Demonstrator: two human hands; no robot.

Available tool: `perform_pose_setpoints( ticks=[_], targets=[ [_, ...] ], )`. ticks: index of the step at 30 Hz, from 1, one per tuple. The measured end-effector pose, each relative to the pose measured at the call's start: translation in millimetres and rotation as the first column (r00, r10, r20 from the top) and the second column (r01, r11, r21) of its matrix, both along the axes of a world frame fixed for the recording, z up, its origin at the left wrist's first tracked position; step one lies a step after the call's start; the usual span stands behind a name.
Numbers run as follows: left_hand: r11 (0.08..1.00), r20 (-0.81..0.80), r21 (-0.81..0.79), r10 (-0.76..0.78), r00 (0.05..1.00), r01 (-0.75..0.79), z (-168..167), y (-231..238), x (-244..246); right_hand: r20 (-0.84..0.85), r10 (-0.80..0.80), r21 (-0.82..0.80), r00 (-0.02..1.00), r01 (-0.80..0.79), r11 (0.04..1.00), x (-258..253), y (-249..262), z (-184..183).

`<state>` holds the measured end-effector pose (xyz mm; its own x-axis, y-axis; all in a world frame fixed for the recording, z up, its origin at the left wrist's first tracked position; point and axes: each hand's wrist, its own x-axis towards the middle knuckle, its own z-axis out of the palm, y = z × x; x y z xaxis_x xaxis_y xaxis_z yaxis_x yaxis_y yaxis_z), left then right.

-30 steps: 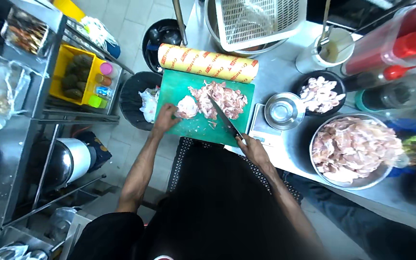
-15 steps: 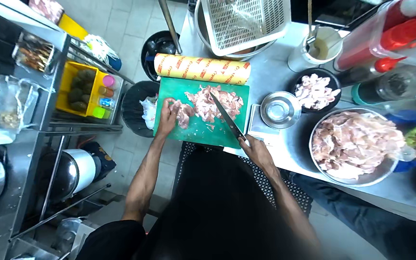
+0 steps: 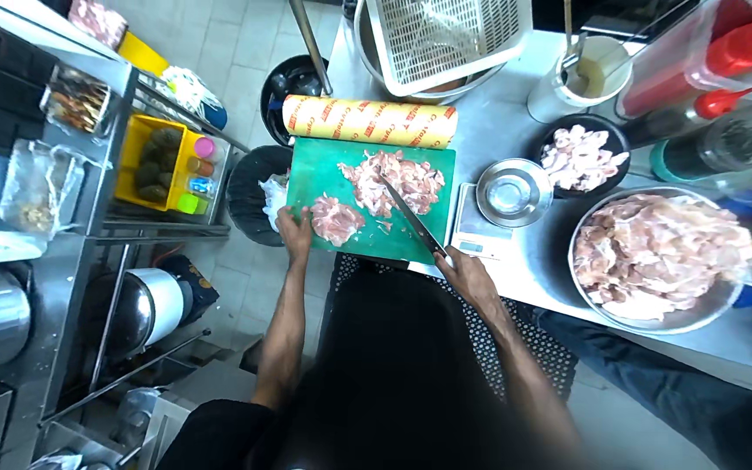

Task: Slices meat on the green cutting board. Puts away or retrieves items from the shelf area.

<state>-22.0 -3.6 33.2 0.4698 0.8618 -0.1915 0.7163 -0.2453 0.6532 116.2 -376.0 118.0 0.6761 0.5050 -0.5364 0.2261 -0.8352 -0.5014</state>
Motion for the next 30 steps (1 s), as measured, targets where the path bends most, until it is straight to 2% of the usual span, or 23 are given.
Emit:
perform_pose_setpoints(
  ticks=[2,5,9,11,13,17,23,26,28,30],
  targets=[
    [0.991,0.011,0.133,-0.025,1.000,0.023,-10.5,-17.9,-17.9,-0.063,0.002,-0.033,0.998,-0.004,0.999,-6.2,7.2,-3.2],
    [0.926,-0.021,0.299,-0.234,0.972,0.229,-16.4,-31.2,-22.4,-0.141,0.072,-0.054,0.987,-0.080,0.995,-12.2,43.7,-8.8],
    [0.774,-0.121,0.355,-0.518,0.846,0.525,-18.5,-35.7,-5.1,-0.020,0.225,-0.089,0.974,-0.226,0.970,-21.9,112.1,-27.5],
    [0.704,-0.201,0.361,-0.581,0.789,0.611,-31.8,-31.8,7.5,0.018,0.277,-0.103,0.961,-0.274,0.956,-25.8,145.0,-25.0],
    [0.672,-0.316,0.356,-0.567,0.761,0.649,-48.0,-27.9,13.3,0.044,0.317,-0.162,0.947,-0.307,0.938,-27.1,170.4,-33.6],
    [0.693,-0.391,0.378,-0.481,0.785,0.614,-62.6,-29.9,12.7,0.133,0.354,-0.244,0.926,-0.316,0.917,-22.1,164.8,-57.7],
    [0.726,-0.366,0.362,-0.466,0.805,0.585,-58.7,-28.3,10.7,0.121,0.356,-0.276,0.927,-0.313,0.909,3.0,109.1,-47.3],
    [0.802,-0.277,0.260,-0.472,0.837,0.538,-32.7,-33.5,-11.2,0.117,0.259,-0.224,0.959,-0.229,0.947,10.1,85.8,-47.2],
    [0.881,-0.186,0.202,-0.393,0.900,0.427,-33.3,-24.6,-23.7,0.089,0.218,-0.240,0.972,-0.191,0.952,14.7,86.5,-41.4],
    [0.918,-0.114,0.219,-0.312,0.943,0.331,-36.6,-17.3,-35.0,0.064,0.250,-0.228,0.966,-0.230,0.946,7.5,101.7,-28.8]
  ],
)
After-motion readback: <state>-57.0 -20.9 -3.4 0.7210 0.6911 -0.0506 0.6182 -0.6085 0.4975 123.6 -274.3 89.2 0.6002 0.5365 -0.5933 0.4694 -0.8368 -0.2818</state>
